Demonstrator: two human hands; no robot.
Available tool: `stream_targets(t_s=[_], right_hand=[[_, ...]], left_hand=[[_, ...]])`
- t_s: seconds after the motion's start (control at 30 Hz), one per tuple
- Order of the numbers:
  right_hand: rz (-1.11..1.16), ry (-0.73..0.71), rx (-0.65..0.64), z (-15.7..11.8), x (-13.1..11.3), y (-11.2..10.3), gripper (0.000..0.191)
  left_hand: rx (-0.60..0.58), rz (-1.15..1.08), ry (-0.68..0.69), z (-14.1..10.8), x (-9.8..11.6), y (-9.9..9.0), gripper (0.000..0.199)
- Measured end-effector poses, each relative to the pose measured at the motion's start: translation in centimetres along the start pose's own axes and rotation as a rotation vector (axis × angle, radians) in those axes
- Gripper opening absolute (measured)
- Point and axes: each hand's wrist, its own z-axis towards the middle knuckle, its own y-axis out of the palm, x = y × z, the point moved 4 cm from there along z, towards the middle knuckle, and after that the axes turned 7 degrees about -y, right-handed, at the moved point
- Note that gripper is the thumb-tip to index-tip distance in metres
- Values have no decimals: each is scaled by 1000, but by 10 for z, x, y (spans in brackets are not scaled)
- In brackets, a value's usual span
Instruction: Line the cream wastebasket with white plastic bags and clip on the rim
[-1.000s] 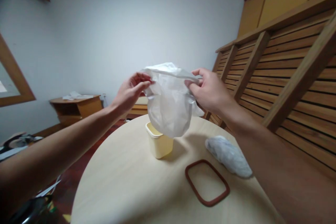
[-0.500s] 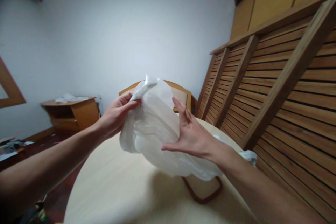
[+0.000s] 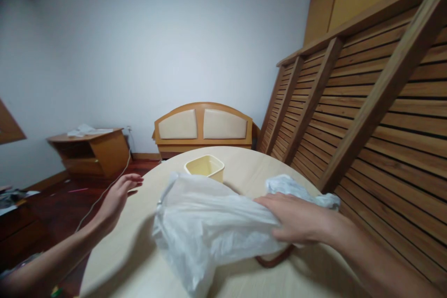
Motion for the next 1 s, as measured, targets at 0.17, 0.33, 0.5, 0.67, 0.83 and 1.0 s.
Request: stream_targets(t_s=[0.17, 0.33, 0.5, 0.67, 0.83, 1.0], right_hand=[[42, -54, -115, 16, -27, 40, 124], [69, -34, -145, 28, -44, 73, 108], [67, -119, -14, 28, -38, 60, 56], [127, -167, 69, 24, -10, 34, 35], [53, -118, 44, 10, 11, 23, 28], [78, -87, 29, 3, 1, 34, 73]], left_hand=[[-264, 265, 773, -92, 25, 33, 11], [-471, 662, 1398, -179, -3, 84, 19], [-522, 564, 1297, -169, -9, 85, 14], [-314, 294, 1120, -130, 14, 44, 22], [-209, 155, 860, -100, 0, 20, 19], [-280, 128, 747, -113, 9, 28, 20]])
